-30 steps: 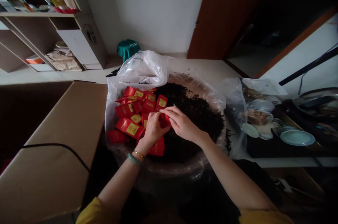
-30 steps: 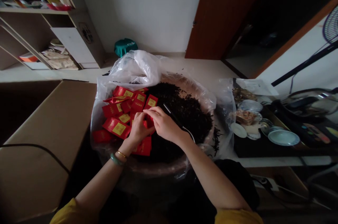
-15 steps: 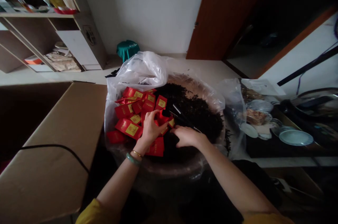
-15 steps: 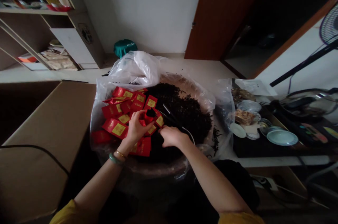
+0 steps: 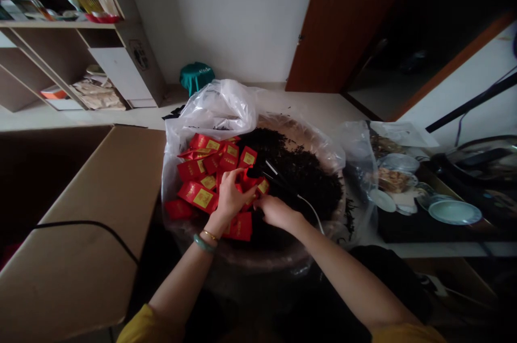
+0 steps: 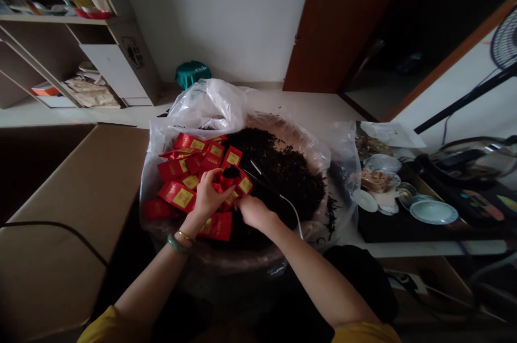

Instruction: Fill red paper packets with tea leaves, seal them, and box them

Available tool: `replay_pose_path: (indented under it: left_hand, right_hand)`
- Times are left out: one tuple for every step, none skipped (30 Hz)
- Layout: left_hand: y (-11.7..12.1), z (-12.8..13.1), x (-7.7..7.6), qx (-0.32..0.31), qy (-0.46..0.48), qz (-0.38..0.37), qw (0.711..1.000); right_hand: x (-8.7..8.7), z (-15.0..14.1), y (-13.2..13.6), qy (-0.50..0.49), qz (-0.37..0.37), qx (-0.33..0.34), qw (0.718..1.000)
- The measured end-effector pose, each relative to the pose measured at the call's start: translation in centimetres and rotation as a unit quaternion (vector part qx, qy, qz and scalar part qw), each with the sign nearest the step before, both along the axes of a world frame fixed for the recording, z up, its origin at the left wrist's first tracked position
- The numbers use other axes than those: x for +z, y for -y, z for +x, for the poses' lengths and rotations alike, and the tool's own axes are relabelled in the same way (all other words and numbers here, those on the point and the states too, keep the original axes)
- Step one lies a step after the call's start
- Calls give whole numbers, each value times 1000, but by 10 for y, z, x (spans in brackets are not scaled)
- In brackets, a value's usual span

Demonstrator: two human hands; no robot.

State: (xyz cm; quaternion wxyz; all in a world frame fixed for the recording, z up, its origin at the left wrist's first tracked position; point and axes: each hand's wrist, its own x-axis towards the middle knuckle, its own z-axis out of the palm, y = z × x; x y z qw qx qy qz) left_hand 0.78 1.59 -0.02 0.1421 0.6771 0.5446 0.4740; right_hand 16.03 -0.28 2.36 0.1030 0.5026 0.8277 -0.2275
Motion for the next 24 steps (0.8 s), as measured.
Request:
replay_pose_path:
  left_hand:
    - [0,0,0,-4,0,2,1000]
    - [0,0,0,-6,-1,3,1000]
    - [-1,-1,-1,-7,-2,2,1000]
    - [-1,0,-1,-6,-3,1,1000]
    - [-1,0,-1,-5,-5,-1,1000]
    - [-1,1,-2,-4,-9,-3,1000]
    - [-1,1,-2,-4,-13,-3,1000]
    - [0,2,-3,-4,-17,-2,1000]
    - [0,3,-3,-5,-22,0,1000]
    - [1,3,-3,-8,-26,3,1000]
    - [2,4,-3,-11,-29,5,1000]
    - [2,4,-4,-14,-31,7,999]
    - [3,5,-4,-17,-34,9,999]
    - [3,5,-4,-19,-36,10,999]
    - [3,5,-5,-21,-38,10,999]
    - [4,5,-5,-22,-39,10,999]
    - [4,5,-5,-23,-40,11,999]
    - [4,5,-5,-24,-39,11,999]
    - [3,4,-6,-23,-39,11,999]
    - [3,4,-6,-21,-37,11,999]
    - [3,4,-5,-18,-35,11,999]
    - [2,4,-5,-12,-31,10,999]
    - [2,4,-5,-6,-26,9,1000]
    - [1,4,-5,1,-19,8,1000]
  right_hand:
    - [3,5,-4,-23,2,-13,1000]
    - [7,11,-9,-53,10,-29,998]
    - [12,17,-13,-87,25,-48,995]
    - [18,24,-17,-128,46,-70,988]
    - [24,30,-20,-173,72,-94,978]
    - [29,36,-22,-217,103,-119,963]
    - [34,41,-23,-258,135,-142,946]
    - [39,43,-23,-295,164,-160,928]
    - [42,45,-22,-326,189,-172,910]
    - [44,44,-21,-352,206,-175,896]
    - [45,42,-19,-371,218,-170,886]
    - [45,38,-17,-386,226,-158,880]
    - [44,34,-15,-397,232,-143,877]
    - [43,30,-13,-405,239,-129,873]
    - [42,26,-12,-412,248,-118,869]
    - [41,22,-11,-418,259,-113,864]
    - [40,20,-11,-422,271,-111,858]
    - [40,19,-11,-425,282,-111,853]
    - [40,20,-12,-427,291,-110,849]
    - [42,22,-12,-426,296,-109,848]
    - [43,25,-13,-420,298,-107,850]
    - [46,28,-14,-411,296,-107,856]
    - [48,33,-15,-397,290,-107,864]
    - [50,37,-15,-379,281,-109,875]
